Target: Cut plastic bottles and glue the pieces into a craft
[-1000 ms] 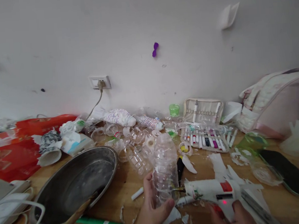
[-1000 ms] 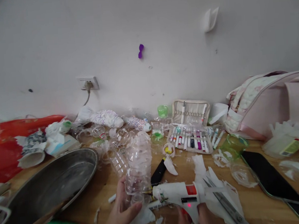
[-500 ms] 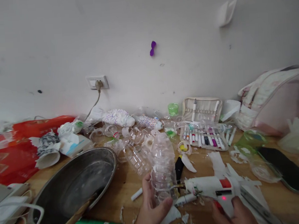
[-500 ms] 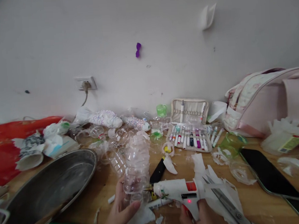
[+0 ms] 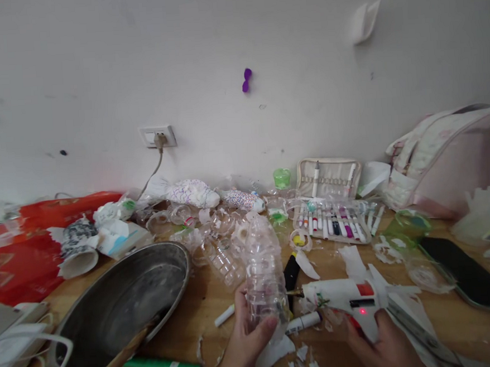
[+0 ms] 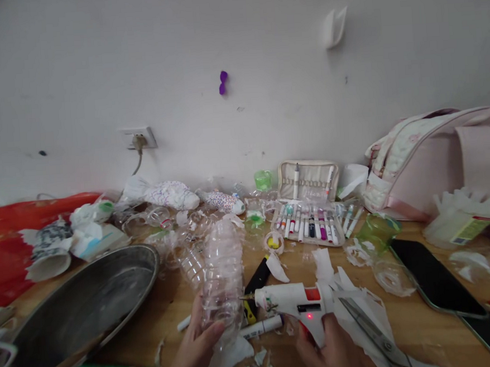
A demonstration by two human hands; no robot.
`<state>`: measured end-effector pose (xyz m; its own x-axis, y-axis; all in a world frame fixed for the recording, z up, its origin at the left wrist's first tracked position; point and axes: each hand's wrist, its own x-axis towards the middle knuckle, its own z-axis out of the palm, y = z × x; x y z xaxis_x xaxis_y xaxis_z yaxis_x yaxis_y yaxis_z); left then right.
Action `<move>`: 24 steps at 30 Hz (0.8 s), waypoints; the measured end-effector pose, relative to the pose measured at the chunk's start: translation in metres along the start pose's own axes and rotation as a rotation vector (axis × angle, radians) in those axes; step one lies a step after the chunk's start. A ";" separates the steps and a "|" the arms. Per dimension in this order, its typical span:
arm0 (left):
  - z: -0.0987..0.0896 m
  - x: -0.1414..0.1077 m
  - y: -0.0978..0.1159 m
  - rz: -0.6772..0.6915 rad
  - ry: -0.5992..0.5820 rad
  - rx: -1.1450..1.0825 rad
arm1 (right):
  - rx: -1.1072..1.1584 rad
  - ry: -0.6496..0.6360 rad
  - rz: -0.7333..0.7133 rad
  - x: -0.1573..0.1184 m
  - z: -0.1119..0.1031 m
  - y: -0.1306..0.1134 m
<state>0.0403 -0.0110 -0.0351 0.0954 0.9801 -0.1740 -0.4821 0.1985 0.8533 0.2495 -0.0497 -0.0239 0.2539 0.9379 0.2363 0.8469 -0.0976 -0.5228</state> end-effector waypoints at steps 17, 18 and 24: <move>0.005 -0.008 0.008 -0.048 0.020 -0.151 | -0.138 -0.058 -0.032 0.003 -0.005 0.003; 0.006 -0.009 0.009 -0.060 0.005 -0.168 | -0.110 -0.060 -0.010 0.003 -0.005 0.003; 0.007 -0.003 0.005 -0.056 0.029 -0.152 | 0.195 -0.147 0.231 0.001 -0.003 -0.007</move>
<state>0.0434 -0.0126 -0.0271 0.1020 0.9666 -0.2349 -0.6028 0.2480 0.7584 0.2449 -0.0489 -0.0179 0.3467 0.9378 -0.0196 0.6658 -0.2607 -0.6991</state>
